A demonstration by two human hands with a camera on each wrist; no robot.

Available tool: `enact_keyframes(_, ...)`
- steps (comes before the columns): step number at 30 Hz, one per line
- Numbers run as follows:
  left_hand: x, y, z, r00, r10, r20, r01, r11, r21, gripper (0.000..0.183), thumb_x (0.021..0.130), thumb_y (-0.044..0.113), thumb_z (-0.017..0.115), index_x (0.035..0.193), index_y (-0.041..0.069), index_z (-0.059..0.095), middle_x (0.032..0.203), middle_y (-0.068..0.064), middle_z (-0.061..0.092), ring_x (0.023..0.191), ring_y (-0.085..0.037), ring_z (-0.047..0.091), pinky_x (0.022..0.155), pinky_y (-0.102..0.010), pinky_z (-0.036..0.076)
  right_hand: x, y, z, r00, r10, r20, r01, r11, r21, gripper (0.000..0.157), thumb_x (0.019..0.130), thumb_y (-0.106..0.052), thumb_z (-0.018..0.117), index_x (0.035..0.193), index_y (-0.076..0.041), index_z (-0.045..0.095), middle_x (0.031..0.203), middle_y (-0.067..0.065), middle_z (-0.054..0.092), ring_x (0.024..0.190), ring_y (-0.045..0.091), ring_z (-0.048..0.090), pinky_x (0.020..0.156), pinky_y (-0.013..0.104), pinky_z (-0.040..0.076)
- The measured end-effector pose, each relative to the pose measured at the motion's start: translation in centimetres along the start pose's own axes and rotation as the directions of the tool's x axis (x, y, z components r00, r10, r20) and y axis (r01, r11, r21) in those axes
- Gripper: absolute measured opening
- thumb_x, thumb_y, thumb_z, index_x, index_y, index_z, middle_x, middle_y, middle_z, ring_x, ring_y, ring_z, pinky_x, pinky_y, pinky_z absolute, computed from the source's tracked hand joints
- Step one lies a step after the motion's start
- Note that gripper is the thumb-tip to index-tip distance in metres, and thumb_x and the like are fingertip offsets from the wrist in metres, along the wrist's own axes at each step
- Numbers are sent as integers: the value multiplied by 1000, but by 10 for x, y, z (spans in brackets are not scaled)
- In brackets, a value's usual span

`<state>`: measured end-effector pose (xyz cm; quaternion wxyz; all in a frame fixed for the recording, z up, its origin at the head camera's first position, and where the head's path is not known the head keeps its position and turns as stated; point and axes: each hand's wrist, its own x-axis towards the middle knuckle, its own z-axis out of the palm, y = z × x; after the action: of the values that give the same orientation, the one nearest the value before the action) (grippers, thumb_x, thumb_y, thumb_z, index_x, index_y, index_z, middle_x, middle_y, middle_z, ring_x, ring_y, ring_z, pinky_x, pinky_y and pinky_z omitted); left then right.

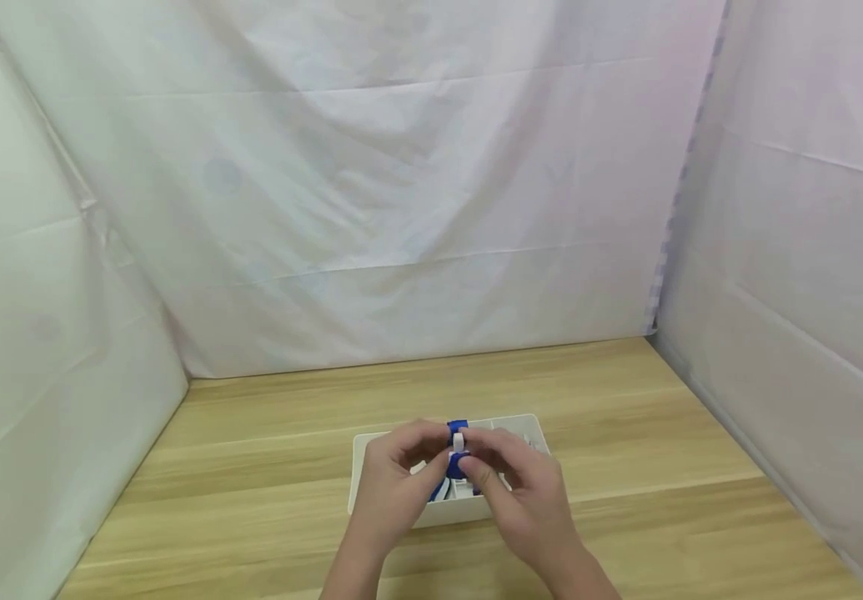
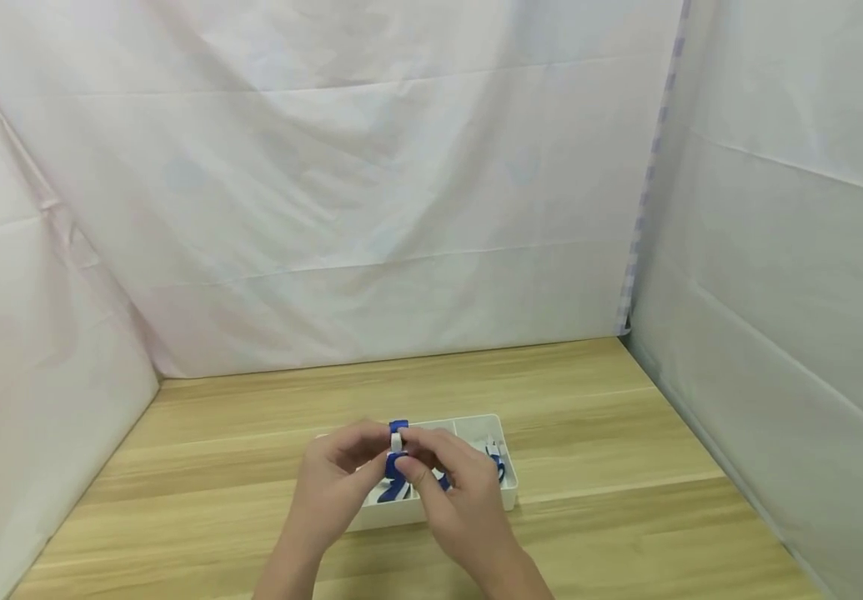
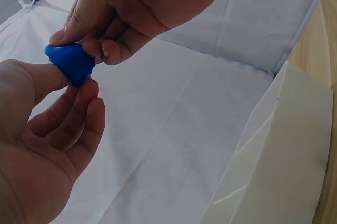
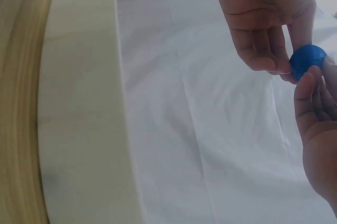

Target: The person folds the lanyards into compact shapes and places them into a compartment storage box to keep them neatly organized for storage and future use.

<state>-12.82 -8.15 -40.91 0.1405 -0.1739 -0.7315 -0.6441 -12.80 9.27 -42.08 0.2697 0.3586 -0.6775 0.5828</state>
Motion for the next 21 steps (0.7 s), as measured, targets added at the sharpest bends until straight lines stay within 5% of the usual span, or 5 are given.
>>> enact_keyframes(8,0,-3,0,987,151,53,-151,988,0,12,92,-5,77,101,3,79,95,-14,80,81,-4,72,79,-28,65,5,-4,-6,997,50,-53,-53,997,-60,49,90,17,70,137,2,68,94,12,72,82,7,67,68,18,60)
enact_keyframes(15,1,-3,0,970,220,107,-225,974,41,17,92,-7,76,104,4,77,97,-12,81,84,-5,72,80,-29,65,5,-5,-10,992,127,3,-127,991,-38,39,96,12,67,134,2,70,100,10,73,89,7,66,72,21,62)
enact_keyframes(21,-1,-7,-2,962,234,140,-245,967,66,17,93,-6,75,104,7,77,97,-9,80,82,-5,71,77,-29,65,3,-8,-15,945,318,77,-315,948,-50,25,103,-3,66,126,-7,74,102,4,74,86,7,68,70,27,63)
